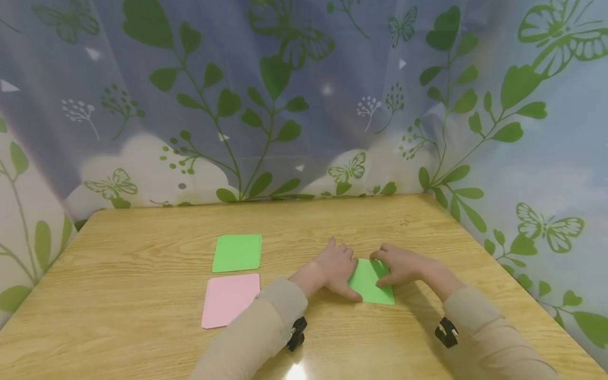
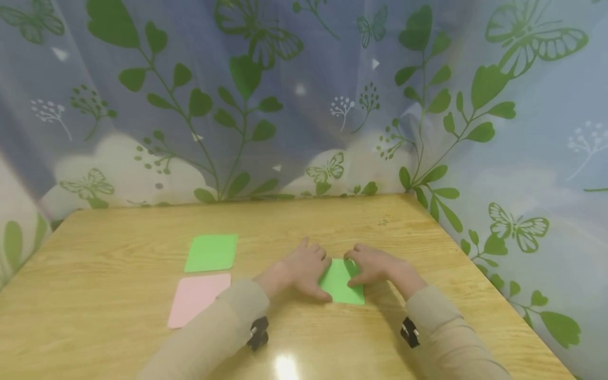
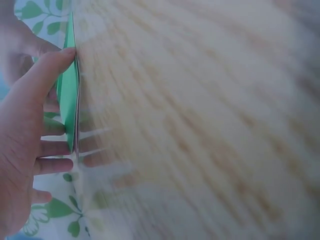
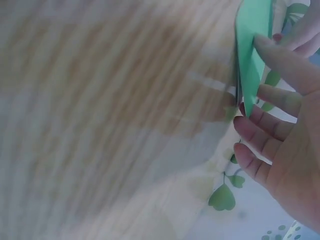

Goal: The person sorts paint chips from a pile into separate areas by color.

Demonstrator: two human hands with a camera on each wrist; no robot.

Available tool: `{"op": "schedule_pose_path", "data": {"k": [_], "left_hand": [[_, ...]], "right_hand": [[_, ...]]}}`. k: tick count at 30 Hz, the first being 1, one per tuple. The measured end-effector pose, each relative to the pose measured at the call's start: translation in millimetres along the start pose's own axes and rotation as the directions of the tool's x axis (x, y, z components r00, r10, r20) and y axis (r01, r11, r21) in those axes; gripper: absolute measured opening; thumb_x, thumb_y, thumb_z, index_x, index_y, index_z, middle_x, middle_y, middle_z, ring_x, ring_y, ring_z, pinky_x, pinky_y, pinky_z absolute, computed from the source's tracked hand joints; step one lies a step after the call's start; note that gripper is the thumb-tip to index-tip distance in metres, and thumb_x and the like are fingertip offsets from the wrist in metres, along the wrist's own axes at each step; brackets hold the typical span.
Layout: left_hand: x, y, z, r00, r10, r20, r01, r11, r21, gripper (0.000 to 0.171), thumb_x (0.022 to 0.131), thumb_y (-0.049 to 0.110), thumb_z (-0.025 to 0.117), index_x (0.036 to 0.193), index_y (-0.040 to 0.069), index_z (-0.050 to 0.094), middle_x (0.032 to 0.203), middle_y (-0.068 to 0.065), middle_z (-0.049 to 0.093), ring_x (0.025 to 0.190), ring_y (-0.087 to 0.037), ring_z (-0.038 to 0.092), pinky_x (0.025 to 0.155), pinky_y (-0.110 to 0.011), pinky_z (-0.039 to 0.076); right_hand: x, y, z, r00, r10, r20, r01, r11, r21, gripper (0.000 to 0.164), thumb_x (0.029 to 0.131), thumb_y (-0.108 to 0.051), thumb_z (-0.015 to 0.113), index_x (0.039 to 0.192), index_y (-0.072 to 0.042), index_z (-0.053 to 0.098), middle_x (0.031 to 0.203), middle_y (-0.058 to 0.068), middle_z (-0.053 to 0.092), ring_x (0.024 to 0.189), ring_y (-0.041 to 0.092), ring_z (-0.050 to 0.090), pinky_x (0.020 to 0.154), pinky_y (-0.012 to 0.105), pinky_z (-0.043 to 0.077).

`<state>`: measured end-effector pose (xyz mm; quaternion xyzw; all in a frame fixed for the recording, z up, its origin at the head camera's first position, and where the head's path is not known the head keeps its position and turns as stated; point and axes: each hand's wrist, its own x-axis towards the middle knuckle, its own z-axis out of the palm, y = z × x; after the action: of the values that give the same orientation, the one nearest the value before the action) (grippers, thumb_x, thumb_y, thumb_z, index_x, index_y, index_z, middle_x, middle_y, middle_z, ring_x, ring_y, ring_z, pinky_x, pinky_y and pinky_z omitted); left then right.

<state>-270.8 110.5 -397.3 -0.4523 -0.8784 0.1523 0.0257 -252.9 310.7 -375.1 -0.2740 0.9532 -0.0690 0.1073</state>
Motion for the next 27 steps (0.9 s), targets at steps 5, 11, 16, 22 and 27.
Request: {"op": "schedule_pose_path", "data": {"k": [5, 11, 16, 22, 27], "left_hand": [[0.9, 0.4, 0.0, 1.000, 0.015, -0.013, -0.015, 1.000, -0.005, 0.083, 0.074, 0.077, 0.043, 0.127, 0.014, 0.054, 0.121, -0.004, 0.055, 0.118, -0.022, 0.046, 0.105, -0.053, 0.022], [1.2, 2.4, -0.1, 0.998, 0.047, -0.037, -0.047, 0.999, -0.010, 0.071, 0.075, 0.073, 0.046, 0.115, 0.015, 0.060, 0.106, -0.001, 0.062, 0.110, -0.021, 0.050, 0.103, -0.056, 0.024], [1.9, 3.5, 0.1, 0.998, 0.056, -0.040, -0.056, 0.998, -0.003, 0.067, 0.075, 0.072, 0.045, 0.110, 0.017, 0.060, 0.100, 0.001, 0.062, 0.108, -0.020, 0.052, 0.102, -0.056, 0.025], [3.4, 2.9, -0.8, 0.998, 0.054, -0.036, -0.054, 0.999, -0.001, 0.060, 0.076, 0.072, 0.046, 0.101, 0.019, 0.059, 0.093, 0.003, 0.061, 0.106, -0.020, 0.052, 0.102, -0.056, 0.026], [4.5, 3.5, -2.3, 0.998, 0.060, -0.022, -0.060, 0.998, -0.004, 0.058, 0.076, 0.071, 0.045, 0.099, 0.019, 0.059, 0.092, 0.002, 0.062, 0.108, -0.022, 0.053, 0.102, -0.057, 0.025]], "right_hand": [[-5.1, 0.1, 3.5, 0.999, -0.026, -0.025, 0.026, 0.999, -0.023, 0.083, 0.067, -0.047, 0.077, 0.129, -0.001, 0.048, 0.104, 0.006, 0.049, 0.087, 0.017, 0.050, 0.076, 0.037, 0.046], [-9.3, -2.7, 6.5, 0.998, -0.055, -0.008, 0.054, 0.998, -0.027, 0.092, 0.063, -0.043, 0.080, 0.135, -0.002, 0.041, 0.107, 0.008, 0.047, 0.089, 0.018, 0.048, 0.077, 0.037, 0.045], [-10.0, -4.0, 7.3, 0.998, -0.069, 0.007, 0.069, 0.997, -0.038, 0.091, 0.062, -0.043, 0.080, 0.132, 0.000, 0.042, 0.112, 0.011, 0.047, 0.093, 0.021, 0.049, 0.079, 0.039, 0.046], [-11.8, -8.1, 6.3, 0.998, -0.060, 0.018, 0.061, 0.996, -0.065, 0.085, 0.062, -0.042, 0.080, 0.127, -0.001, 0.045, 0.116, 0.012, 0.047, 0.096, 0.023, 0.049, 0.079, 0.040, 0.046], [-13.3, -11.5, 5.1, 0.998, -0.063, 0.030, 0.065, 0.995, -0.079, 0.084, 0.063, -0.041, 0.080, 0.127, 0.000, 0.045, 0.117, 0.012, 0.047, 0.098, 0.023, 0.050, 0.081, 0.040, 0.046]]}}
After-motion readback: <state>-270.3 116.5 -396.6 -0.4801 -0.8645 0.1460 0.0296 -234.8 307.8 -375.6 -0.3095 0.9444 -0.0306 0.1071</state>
